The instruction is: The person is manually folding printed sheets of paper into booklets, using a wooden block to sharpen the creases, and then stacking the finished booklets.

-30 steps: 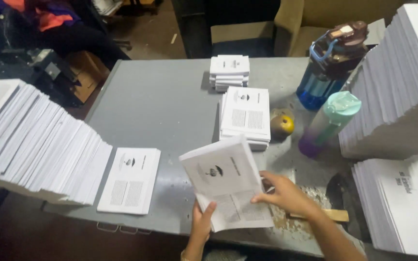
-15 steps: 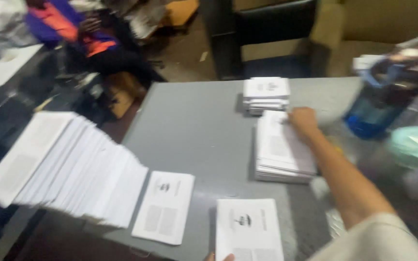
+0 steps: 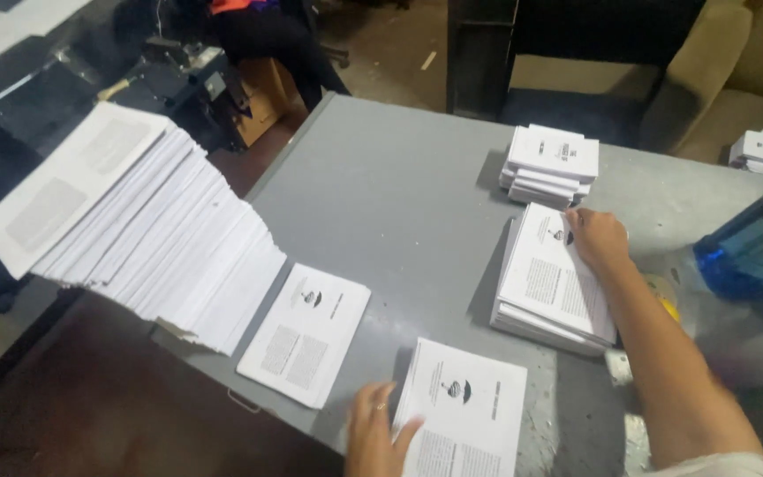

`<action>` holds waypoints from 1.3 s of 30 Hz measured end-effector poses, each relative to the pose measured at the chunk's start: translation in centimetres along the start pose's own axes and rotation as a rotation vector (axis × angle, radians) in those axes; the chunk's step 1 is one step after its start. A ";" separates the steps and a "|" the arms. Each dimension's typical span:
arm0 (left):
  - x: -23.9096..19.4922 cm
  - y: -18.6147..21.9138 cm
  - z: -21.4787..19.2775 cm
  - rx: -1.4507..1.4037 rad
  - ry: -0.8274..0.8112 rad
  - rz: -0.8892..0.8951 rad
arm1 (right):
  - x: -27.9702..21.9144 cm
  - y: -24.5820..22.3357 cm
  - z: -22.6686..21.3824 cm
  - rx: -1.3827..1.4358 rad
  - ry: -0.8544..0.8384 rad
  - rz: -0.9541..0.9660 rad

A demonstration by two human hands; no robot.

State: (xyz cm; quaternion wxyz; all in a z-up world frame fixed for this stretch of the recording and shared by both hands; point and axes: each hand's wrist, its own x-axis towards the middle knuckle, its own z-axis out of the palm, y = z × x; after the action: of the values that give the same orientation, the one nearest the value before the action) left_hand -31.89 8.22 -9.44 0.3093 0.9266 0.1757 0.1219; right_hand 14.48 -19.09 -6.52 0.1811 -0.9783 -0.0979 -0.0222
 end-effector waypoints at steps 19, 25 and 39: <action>19.5 7.8 29.9 -2.038 -0.775 -0.860 | 0.2 -3.2 -1.4 0.063 -0.056 -0.092; 18.6 14.3 17.7 -1.973 -0.728 -0.975 | -1.0 -2.4 -0.8 0.048 -0.056 -0.123; 10.5 17.8 -2.3 -1.559 -0.773 -0.465 | -8.4 -8.8 -6.8 0.171 -0.014 -0.032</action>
State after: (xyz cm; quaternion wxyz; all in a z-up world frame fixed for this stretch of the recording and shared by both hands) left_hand -18.63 0.33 4.55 0.9045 0.3711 0.1097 -0.1794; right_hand 4.48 -15.04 2.27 0.2631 -0.9577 -0.1163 -0.0096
